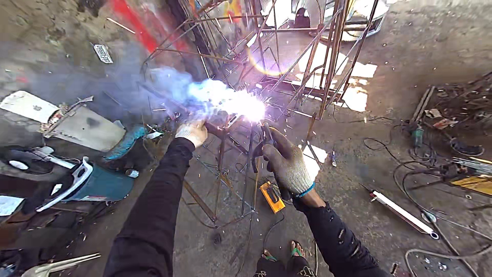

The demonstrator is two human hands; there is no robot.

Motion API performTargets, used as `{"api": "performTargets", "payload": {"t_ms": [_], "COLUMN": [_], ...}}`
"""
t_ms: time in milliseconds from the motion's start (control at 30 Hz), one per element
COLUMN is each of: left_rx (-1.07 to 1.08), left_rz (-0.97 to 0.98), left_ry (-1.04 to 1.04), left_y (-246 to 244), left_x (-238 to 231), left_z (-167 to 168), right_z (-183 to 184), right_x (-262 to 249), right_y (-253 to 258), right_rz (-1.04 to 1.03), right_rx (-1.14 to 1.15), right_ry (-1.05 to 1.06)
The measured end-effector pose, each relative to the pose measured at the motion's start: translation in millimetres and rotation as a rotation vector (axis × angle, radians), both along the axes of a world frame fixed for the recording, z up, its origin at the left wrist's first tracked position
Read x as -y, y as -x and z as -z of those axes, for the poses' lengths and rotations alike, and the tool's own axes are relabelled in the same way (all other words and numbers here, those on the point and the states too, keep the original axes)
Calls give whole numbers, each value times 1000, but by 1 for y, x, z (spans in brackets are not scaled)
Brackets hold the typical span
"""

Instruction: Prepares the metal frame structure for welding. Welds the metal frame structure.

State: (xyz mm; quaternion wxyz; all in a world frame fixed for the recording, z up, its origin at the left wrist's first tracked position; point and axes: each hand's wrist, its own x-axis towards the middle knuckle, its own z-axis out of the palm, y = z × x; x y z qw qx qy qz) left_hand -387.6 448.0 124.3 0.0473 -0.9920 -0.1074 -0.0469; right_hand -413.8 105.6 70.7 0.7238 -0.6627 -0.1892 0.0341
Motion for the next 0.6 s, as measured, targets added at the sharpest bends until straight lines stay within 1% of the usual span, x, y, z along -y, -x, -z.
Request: {"api": "performTargets", "payload": {"t_ms": [133, 267, 400, 600], "left_rx": [-20, 8, 3, -66], "left_rz": [-6, 11, -23, -31], "left_ry": [28, 13, 50, 20], "left_y": [-1, -3, -1, -2], "left_x": [1, -6, -4, 0], "left_z": [-5, 3, 1, -4], "right_z": [-1, 2, 3, 3], "right_x": [6, 5, 1, -3], "right_y": [5, 2, 0, -2], "right_rz": [52, 34, 20, 35], "right_rx": [66, 25, 34, 31], "right_ry": [-25, 36, 61, 91]}}
